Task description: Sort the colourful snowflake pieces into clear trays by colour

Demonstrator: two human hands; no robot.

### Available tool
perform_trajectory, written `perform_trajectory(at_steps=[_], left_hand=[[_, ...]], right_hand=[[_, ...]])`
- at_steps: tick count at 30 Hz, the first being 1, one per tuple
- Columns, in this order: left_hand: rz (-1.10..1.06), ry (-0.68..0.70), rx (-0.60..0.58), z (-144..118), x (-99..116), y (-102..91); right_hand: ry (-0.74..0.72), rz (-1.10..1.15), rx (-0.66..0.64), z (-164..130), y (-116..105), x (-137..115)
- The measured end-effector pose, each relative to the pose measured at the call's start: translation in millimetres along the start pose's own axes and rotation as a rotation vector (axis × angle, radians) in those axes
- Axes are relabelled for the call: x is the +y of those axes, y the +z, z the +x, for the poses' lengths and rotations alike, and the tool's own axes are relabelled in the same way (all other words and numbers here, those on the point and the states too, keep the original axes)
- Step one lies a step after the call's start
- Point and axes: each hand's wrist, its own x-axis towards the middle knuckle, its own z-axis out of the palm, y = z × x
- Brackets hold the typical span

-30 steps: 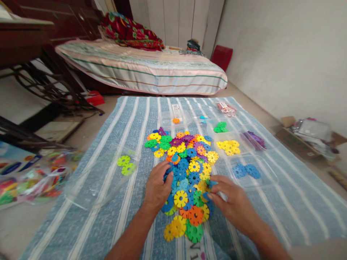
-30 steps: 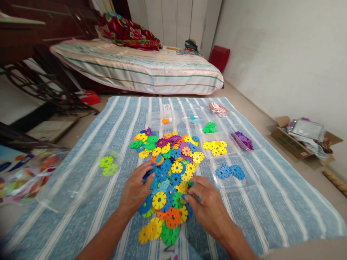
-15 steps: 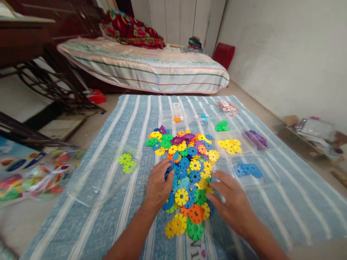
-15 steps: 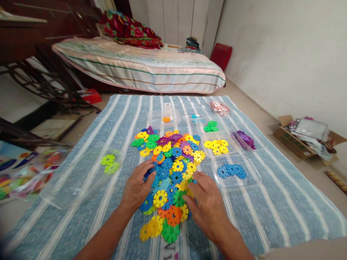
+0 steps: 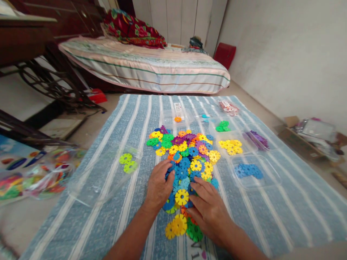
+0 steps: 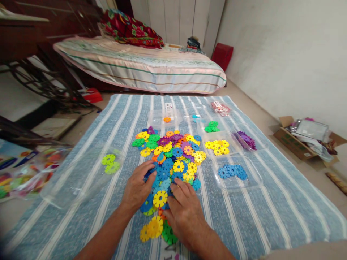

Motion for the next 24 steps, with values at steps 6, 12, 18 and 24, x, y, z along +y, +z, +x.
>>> perform_trajectory(at_steps=[6, 12, 18, 24], left_hand=[[-0.008, 0.013, 0.017, 2.9, -2.7, 2.1], [0.009, 0.006, -0.003, 1.9, -1.4, 1.1], [0.024, 0.019, 0.000, 1.3, -3.5, 2.2], [0.022, 0.018, 0.005, 1.0, -3.1, 1.5]], right_hand=[[-0.036, 0.074, 0.061, 7.2, -11.8, -5.4], [0.034, -0.098, 0.222, 4.8, -57.9, 30.1], [0.230, -0.582, 0.331, -11.0, -82.1, 72.7], [0.134, -0.265, 0.092, -8.6, -40.5, 35.4]])
